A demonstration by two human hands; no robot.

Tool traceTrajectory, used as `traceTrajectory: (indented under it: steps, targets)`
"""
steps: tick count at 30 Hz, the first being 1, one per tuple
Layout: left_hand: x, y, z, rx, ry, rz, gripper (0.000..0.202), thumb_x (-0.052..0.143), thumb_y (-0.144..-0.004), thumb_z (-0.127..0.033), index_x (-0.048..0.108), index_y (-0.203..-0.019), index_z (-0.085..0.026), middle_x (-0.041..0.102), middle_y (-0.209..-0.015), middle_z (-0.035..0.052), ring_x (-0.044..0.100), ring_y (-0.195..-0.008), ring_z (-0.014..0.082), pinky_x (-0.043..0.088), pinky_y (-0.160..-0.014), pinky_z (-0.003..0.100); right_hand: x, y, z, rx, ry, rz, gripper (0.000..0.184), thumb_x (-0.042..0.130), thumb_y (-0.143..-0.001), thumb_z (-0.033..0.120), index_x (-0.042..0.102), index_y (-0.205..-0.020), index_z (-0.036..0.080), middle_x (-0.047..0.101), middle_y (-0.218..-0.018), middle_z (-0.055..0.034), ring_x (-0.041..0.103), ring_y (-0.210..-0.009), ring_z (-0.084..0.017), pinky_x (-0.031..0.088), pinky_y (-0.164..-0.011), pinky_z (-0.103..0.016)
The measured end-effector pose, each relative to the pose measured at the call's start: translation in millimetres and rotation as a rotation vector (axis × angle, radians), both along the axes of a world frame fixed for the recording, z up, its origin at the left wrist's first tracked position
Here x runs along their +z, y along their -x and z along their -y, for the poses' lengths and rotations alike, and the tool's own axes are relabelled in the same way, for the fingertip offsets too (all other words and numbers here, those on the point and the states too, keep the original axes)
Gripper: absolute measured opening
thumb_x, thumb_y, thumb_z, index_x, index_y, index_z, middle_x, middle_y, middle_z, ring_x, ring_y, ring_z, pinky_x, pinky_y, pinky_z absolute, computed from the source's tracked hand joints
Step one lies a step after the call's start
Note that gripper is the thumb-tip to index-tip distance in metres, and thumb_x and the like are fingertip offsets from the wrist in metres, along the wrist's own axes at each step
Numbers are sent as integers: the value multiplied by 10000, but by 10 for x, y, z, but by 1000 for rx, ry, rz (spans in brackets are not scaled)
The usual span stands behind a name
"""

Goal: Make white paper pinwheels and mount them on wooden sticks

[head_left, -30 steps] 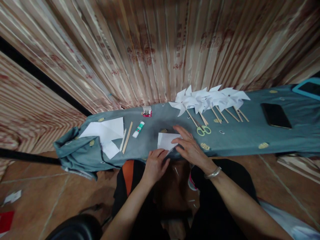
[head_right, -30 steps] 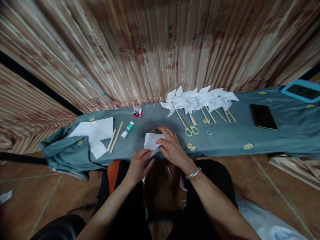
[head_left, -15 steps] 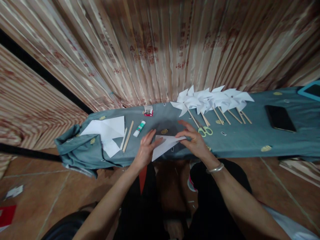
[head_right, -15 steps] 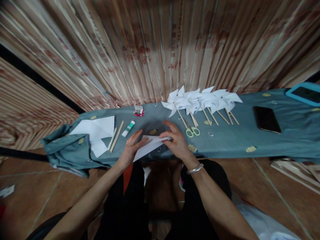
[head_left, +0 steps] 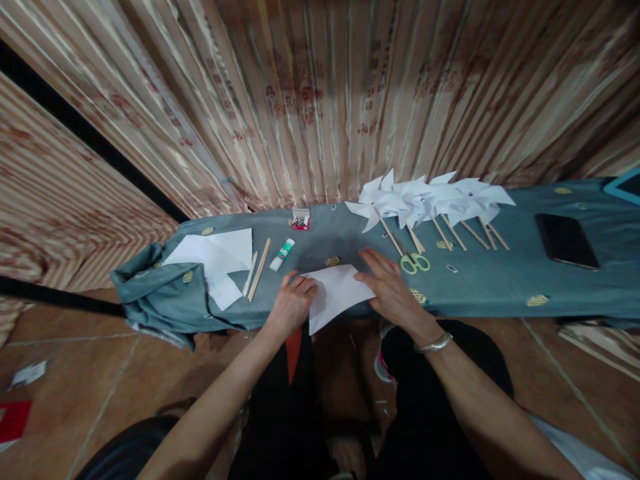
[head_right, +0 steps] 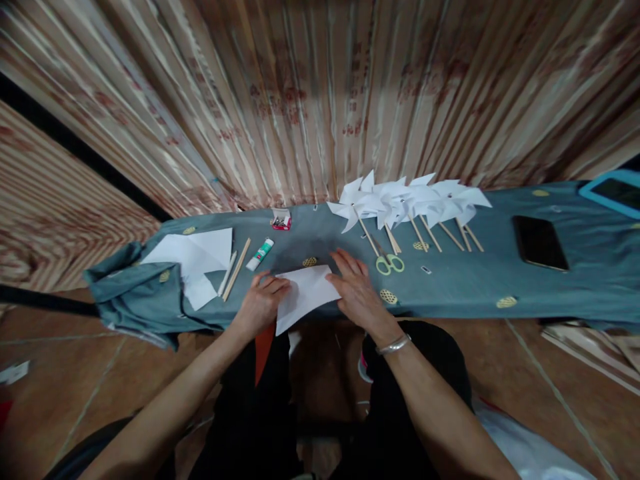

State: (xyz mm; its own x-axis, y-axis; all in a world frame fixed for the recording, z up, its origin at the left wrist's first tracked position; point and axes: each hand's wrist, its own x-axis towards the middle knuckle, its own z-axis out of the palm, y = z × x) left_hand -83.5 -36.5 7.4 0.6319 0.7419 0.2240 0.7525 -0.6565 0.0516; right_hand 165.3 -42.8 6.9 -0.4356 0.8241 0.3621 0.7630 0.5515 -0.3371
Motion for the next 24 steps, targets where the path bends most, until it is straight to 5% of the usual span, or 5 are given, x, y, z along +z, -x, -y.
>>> traceTrajectory:
  steps: [4, 9, 15, 24]
  targets:
    - [13, -73, 68, -9, 29, -48, 281, 425, -895, -92, 671, -992, -184, 667, -1075, 103, 551, -947, 250, 409, -857, 427, 13, 69, 159, 35, -30, 127, 517, 509, -714, -36, 592, -1193, 138, 392, -1484, -208, 261, -1427, -331, 259, -1104, -544]
    - [88, -9, 81, 70, 31, -111, 276, 454, -847, -50, 649, -989, -182, 666, -1060, 102, 539, -926, 266, 386, -776, 413, 63, 128, 246, 73, -56, 117, 471, 559, -829, 104, 511, -1290, 192, 373, -1505, -176, 247, -1437, -309, 252, -1112, -543]
    - [21, -69, 106, 82, 82, -98, 303, 482, -802, -28, 646, -995, -195, 674, -1065, 89, 552, -928, 258, 399, -776, 405, 23, 192, 206, 95, -94, 139, 325, 492, -884, 87, 611, -1172, 178, 462, -1449, -166, 320, -1407, -300, 272, -1103, -535]
    - [-251, 62, 230, 145, 230, 311, 283, 535, -849, -106, 686, -1067, -206, 668, -1179, 77, 568, -1044, 242, 446, -888, 423, -196, 5, 53, 57, 155, -129, 200, 513, -927, 193, 706, -974, 214, 731, -1063, -70, 648, -1005, -218, 449, -921, -395]
